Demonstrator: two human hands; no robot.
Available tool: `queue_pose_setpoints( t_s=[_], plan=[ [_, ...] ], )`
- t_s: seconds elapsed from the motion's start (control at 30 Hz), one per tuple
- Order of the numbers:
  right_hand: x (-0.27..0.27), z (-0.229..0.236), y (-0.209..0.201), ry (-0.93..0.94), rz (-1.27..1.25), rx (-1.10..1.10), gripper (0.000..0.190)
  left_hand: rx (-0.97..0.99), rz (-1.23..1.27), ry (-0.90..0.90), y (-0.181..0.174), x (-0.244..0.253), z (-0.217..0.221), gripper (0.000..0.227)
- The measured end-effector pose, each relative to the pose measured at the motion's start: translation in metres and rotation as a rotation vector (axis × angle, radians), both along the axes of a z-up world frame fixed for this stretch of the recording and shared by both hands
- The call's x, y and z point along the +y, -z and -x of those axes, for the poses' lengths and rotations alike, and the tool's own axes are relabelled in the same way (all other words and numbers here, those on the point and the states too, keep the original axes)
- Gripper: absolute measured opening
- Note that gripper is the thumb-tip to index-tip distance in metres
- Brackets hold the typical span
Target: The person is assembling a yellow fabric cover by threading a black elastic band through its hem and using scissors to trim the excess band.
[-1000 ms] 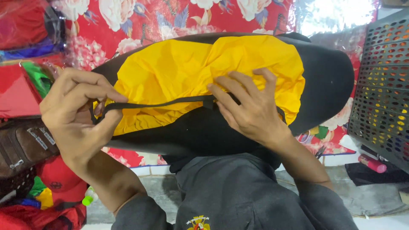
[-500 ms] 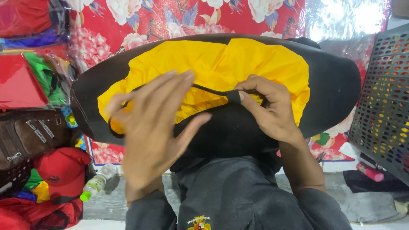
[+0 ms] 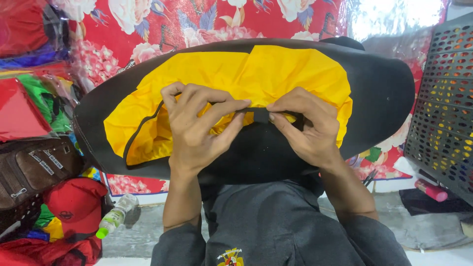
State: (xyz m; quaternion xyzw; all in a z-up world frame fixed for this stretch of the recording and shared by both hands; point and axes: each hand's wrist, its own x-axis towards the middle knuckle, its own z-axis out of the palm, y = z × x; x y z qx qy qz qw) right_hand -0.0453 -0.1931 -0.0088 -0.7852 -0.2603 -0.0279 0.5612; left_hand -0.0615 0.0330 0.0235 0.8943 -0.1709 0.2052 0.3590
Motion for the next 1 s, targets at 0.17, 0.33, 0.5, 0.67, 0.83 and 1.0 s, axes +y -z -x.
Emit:
queue_pose_setpoints(
  t_s=[0.17, 0.33, 0.5, 0.67, 0.83, 1.0],
  plan=[
    [0.005, 0.006, 0.010, 0.056, -0.064, 0.046, 0.017, 0.121, 0.087, 0.037, -0.005, -0.005, -0.002, 0.030],
    [0.013, 0.015, 0.013, 0.173, -0.050, 0.048, 0.017, 0.142, 0.136, 0.070, 0.008, -0.003, -0.003, 0.018],
    [0.017, 0.020, 0.005, 0.150, -0.071, 0.196, 0.014, 0.237, 0.198, 0.135, 0.017, 0.001, 0.000, 0.014],
    [0.009, 0.000, -0.021, 0.047, 0.083, 0.133, 0.010, 0.240, 0.099, 0.191, 0.014, 0.003, 0.000, 0.013],
    [-0.004, -0.016, -0.033, -0.165, 0.075, 0.204, 0.016, 0.239, 0.012, 0.259, 0.009, -0.001, 0.000, 0.014],
    [-0.011, -0.019, -0.037, -0.253, 0.048, 0.391, 0.012, 0.263, -0.073, 0.326, -0.003, -0.006, -0.005, 0.015]
  ],
)
